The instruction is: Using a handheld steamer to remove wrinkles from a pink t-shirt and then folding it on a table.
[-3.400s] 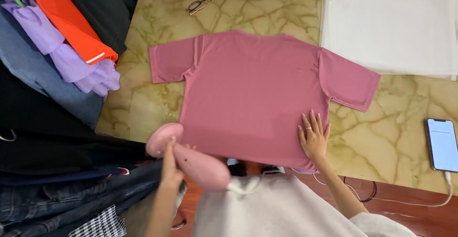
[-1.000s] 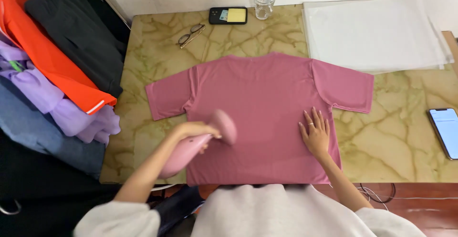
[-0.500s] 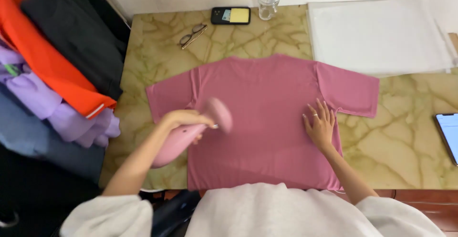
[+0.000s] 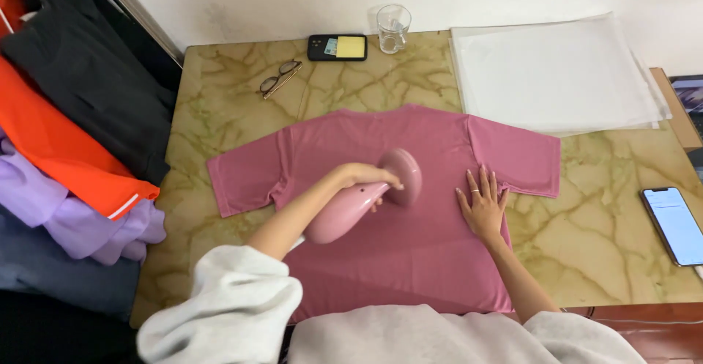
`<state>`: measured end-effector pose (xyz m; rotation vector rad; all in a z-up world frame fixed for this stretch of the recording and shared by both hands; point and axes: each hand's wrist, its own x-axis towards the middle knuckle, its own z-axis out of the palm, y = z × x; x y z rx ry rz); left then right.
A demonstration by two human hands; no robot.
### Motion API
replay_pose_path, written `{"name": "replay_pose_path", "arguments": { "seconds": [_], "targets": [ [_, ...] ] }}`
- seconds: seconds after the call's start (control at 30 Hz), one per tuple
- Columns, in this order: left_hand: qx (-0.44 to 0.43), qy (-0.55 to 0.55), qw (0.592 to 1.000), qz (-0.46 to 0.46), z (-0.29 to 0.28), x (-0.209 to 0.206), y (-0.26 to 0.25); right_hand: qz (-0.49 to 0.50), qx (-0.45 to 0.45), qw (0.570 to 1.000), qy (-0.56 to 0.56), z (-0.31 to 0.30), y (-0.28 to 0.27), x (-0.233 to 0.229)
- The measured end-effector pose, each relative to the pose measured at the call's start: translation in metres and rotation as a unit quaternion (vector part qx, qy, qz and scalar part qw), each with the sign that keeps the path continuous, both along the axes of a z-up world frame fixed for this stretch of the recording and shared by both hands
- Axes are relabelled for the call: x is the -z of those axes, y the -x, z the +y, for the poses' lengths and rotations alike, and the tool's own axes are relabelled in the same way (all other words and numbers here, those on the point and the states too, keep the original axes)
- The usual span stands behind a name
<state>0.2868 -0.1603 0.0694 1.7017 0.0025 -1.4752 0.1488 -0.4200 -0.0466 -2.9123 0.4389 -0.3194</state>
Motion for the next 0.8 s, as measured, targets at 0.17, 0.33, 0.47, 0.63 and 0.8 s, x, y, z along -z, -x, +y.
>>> {"name": "replay_pose_path", "arguments": {
  "seconds": [0.17, 0.33, 0.47, 0.63, 0.8],
  "targets": [
    [-0.088, -0.047, 0.995, 0.006, 0.072, -0.07, 0.03, -0.011, -0.005, 1.0, 0.007, -0.001, 0.0, 0.003],
    [-0.18, -0.065, 0.981, 0.011, 0.171, -0.033, 0.035, -0.009, -0.016, 1.0, 0.008, -0.004, -0.001, 0.008],
    [-0.242, -0.121, 0.963, -0.016, 0.207, -0.057, 0.048, -0.037, -0.017, 0.999, 0.012, -0.002, -0.001, 0.012],
    [-0.227, -0.142, 0.962, -0.047, 0.198, -0.064, 0.05, -0.018, -0.015, 1.0, 0.009, -0.003, 0.0, 0.006],
    [-0.161, -0.061, 0.985, -0.024, 0.16, -0.063, 0.067, -0.021, -0.012, 1.0, 0.005, -0.004, 0.0, 0.01]
  ]
}}
